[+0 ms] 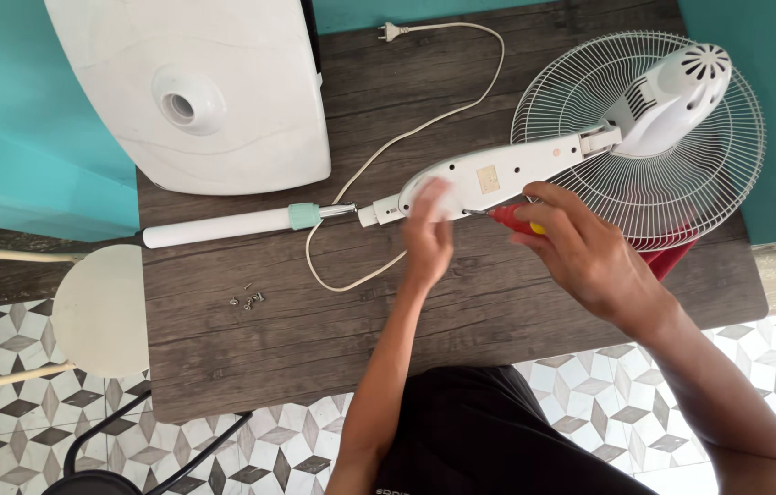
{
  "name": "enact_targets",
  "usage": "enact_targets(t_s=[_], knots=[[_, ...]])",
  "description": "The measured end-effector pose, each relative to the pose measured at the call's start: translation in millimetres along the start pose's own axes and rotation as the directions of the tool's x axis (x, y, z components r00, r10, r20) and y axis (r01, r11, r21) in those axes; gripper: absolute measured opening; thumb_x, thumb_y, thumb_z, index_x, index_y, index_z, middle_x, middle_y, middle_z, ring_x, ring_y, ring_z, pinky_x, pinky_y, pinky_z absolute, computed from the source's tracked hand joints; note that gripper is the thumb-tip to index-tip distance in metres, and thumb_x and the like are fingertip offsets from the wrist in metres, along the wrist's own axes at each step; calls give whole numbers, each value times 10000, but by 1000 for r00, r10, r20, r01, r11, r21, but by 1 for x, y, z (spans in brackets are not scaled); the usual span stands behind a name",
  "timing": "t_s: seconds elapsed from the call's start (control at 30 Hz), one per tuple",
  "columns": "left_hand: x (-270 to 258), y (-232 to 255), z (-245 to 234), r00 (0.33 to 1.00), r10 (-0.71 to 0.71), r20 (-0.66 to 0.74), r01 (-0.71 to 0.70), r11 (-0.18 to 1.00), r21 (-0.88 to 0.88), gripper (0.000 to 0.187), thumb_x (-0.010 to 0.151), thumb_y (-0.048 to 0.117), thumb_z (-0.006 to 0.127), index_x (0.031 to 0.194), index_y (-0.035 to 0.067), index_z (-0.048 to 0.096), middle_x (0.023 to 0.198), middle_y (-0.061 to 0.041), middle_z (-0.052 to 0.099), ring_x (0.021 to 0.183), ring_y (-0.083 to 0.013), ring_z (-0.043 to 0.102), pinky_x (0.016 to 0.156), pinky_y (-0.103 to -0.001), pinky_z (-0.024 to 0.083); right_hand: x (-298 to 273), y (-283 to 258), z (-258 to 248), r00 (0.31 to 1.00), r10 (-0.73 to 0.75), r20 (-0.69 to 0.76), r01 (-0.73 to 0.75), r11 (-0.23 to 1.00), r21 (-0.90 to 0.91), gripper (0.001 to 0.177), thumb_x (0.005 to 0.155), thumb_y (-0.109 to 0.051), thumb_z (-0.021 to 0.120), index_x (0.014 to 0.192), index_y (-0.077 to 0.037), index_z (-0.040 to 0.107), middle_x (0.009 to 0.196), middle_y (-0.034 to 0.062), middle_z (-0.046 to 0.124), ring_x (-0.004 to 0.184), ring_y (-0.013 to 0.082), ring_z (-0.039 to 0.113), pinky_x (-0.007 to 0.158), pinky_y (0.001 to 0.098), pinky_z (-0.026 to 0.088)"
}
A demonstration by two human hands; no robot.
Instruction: The person uses a screwdriver to remove screws from the base of a standing fan. They loosen and remove several screws, then detach the base cover to expose the internal wiring.
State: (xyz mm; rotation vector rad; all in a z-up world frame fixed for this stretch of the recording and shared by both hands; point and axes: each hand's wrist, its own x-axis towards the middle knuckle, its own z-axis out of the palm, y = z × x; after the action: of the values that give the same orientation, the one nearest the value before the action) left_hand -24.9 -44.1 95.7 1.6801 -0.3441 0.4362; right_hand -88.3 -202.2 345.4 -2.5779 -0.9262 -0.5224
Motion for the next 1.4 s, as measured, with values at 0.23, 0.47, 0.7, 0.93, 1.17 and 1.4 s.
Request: enact_targets(t_s=[0.23,0.47,0.7,0.93,1.17,1.4], knots=[[-1,30,23,990,46,130,-42,999,-33,268,970,-56,671,1224,27,671,1178,-142,729,1038,-268,764,845,-334,661,-6,-4,-7,1000,-1,5,1,1000,19,166,920,40,644,1059,33,553,1213,220,633,991,311,743,769,295,654],[-8,14,28,986,156,58,-161,984,80,206,912,-54,718,1111,-1,719,1110,-149,749,1024,-283,756,860,-343,658,-31,-7,12,996,73,48,-77,993,92,291,920,-175,744,995,39,562,1180,260,641,813,274,748,571,243,649],[-17,-6,26,994,111,-1,-110,989,103,121,870,-47,783,969,-24,719,1054,-136,760,1003,-249,770,829,-304,675,-78,-10,43,982,163,98,-158,986,-49,422,883,-248,775,1143,23,583,1043,219,714,739,243,754,523,233,628],[-25,-2,33,989,141,-50,-132,980,150,129,882,-19,808,883,-3,680,973,-117,740,1006,-255,768,846,-324,641,-95,-34,73,946,315,76,-317,948,30,433,896,-164,751,1175,118,577,896,219,729,590,203,729,397,248,582],[-36,-3,30,994,95,-46,-88,986,139,245,831,-5,834,1033,6,695,1110,-130,727,1057,-268,740,847,-347,659,-91,-51,68,953,280,118,-284,959,15,389,869,-145,758,1134,99,610,1002,230,660,704,262,738,501,291,630],[-49,4,14,947,277,165,-299,946,123,457,845,-50,773,1259,125,690,1300,-81,693,1308,-245,617,1036,-424,622,-94,-53,63,918,351,184,-372,924,93,396,819,-39,739,1196,45,650,1142,263,607,888,318,722,649,340,666]])
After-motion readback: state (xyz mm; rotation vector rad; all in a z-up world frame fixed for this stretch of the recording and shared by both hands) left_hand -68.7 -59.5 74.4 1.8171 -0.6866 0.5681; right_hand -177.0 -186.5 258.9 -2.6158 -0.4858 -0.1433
